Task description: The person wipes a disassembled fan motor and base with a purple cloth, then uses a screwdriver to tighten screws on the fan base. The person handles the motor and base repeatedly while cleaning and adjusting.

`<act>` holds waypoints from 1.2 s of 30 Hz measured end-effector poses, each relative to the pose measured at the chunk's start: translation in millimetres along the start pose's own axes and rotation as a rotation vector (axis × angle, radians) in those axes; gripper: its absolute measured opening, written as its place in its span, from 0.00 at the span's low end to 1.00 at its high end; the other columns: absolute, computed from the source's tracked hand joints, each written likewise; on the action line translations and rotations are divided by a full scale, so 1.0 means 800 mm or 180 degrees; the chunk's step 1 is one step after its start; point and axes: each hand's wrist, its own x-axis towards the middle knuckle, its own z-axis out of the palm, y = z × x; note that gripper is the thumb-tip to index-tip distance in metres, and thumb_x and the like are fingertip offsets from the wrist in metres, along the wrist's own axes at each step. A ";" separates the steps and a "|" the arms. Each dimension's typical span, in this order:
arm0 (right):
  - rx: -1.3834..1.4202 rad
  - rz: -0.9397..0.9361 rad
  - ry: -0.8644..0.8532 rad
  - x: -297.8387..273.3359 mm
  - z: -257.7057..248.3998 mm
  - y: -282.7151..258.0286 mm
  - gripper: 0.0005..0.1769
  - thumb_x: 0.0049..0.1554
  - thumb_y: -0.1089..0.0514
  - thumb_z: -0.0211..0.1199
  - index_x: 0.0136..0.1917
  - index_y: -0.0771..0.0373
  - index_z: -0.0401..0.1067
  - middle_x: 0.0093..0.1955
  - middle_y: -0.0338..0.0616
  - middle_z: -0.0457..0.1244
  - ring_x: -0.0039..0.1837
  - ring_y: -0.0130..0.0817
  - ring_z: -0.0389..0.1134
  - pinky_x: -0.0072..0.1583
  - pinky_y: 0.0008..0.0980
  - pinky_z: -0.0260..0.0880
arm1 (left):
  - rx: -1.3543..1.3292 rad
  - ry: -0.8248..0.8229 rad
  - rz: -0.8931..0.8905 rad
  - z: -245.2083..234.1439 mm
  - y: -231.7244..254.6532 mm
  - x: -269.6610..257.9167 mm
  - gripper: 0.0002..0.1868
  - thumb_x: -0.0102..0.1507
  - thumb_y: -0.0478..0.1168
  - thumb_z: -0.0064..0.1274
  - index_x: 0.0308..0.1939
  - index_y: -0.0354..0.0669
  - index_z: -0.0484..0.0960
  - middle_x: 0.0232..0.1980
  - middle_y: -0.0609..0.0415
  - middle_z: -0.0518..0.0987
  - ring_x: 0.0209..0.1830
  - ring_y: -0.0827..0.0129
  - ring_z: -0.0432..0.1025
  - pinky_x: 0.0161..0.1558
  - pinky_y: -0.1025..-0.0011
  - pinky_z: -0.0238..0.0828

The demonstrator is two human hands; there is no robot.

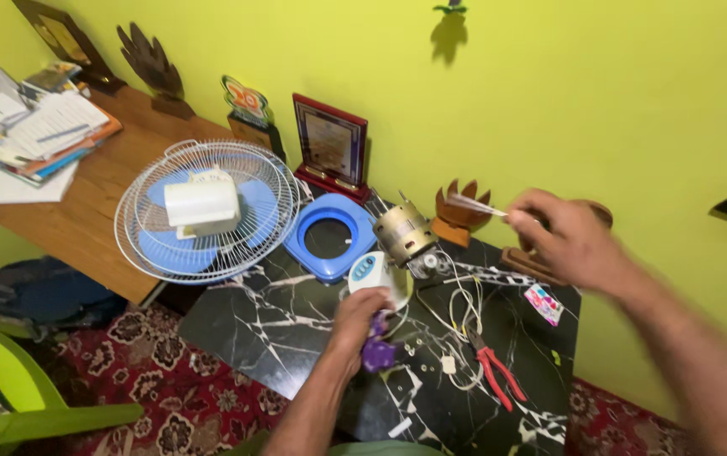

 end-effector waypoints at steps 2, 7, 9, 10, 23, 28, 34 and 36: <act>0.0492 0.0755 0.1077 -0.015 0.082 0.052 0.23 0.67 0.43 0.48 0.49 0.64 0.70 0.35 0.45 0.66 0.38 0.36 0.68 0.44 0.41 0.69 | -0.0358 0.0525 0.0350 -0.022 0.006 0.004 0.15 0.67 0.42 0.52 0.52 0.32 0.77 0.31 0.53 0.74 0.24 0.73 0.67 0.24 0.77 0.62; 0.2262 0.2190 0.0522 -0.052 0.363 0.159 0.15 0.69 0.55 0.41 0.53 0.60 0.69 0.40 0.46 0.67 0.37 0.35 0.68 0.41 0.34 0.71 | -0.1247 0.0449 0.1134 -0.019 0.041 0.027 0.15 0.61 0.33 0.46 0.52 0.36 0.72 0.34 0.55 0.70 0.32 0.72 0.66 0.35 0.76 0.65; 0.2413 0.2217 0.0440 -0.066 0.450 0.181 0.15 0.55 0.68 0.53 0.56 0.60 0.68 0.41 0.48 0.67 0.37 0.37 0.68 0.36 0.43 0.63 | -0.1179 0.0116 0.1529 -0.011 0.061 0.033 0.22 0.54 0.29 0.43 0.54 0.38 0.71 0.39 0.55 0.70 0.39 0.72 0.66 0.44 0.78 0.66; 0.2059 0.2187 0.0440 -0.068 0.481 0.188 0.14 0.55 0.66 0.54 0.55 0.60 0.68 0.41 0.50 0.68 0.39 0.38 0.70 0.39 0.42 0.67 | -0.1156 0.0026 0.1536 -0.009 0.073 0.037 0.25 0.51 0.28 0.42 0.54 0.39 0.71 0.41 0.55 0.70 0.40 0.71 0.66 0.45 0.77 0.66; 0.0998 0.2039 0.0378 -0.082 0.529 0.175 0.22 0.49 0.59 0.68 0.57 0.62 0.71 0.54 0.53 0.71 0.58 0.45 0.73 0.59 0.41 0.72 | -0.0197 -0.1124 0.1000 -0.032 0.185 0.107 0.22 0.55 0.20 0.40 0.53 0.36 0.72 0.48 0.48 0.78 0.49 0.67 0.75 0.55 0.69 0.79; 0.1761 0.2060 0.3078 -0.096 0.352 0.056 0.09 0.68 0.59 0.55 0.56 0.64 0.73 0.53 0.52 0.68 0.53 0.39 0.73 0.54 0.35 0.76 | -0.0077 -0.1453 0.1323 -0.033 0.215 0.122 0.17 0.64 0.27 0.46 0.57 0.36 0.75 0.52 0.46 0.82 0.51 0.68 0.78 0.54 0.72 0.78; 0.1381 0.0666 0.2683 -0.038 0.189 -0.159 0.17 0.63 0.63 0.59 0.65 0.68 0.70 0.62 0.49 0.67 0.61 0.30 0.69 0.63 0.29 0.70 | 0.0364 -0.1618 0.1103 0.023 0.209 0.099 0.09 0.60 0.33 0.59 0.43 0.34 0.82 0.38 0.50 0.84 0.34 0.68 0.81 0.37 0.71 0.82; 0.0315 0.0044 0.1955 0.009 0.176 -0.188 0.26 0.57 0.64 0.62 0.68 0.73 0.67 0.64 0.57 0.64 0.62 0.38 0.65 0.60 0.35 0.66 | 0.0522 -0.1835 0.1297 0.046 0.202 0.086 0.09 0.60 0.34 0.60 0.43 0.35 0.82 0.38 0.49 0.84 0.36 0.69 0.80 0.39 0.71 0.81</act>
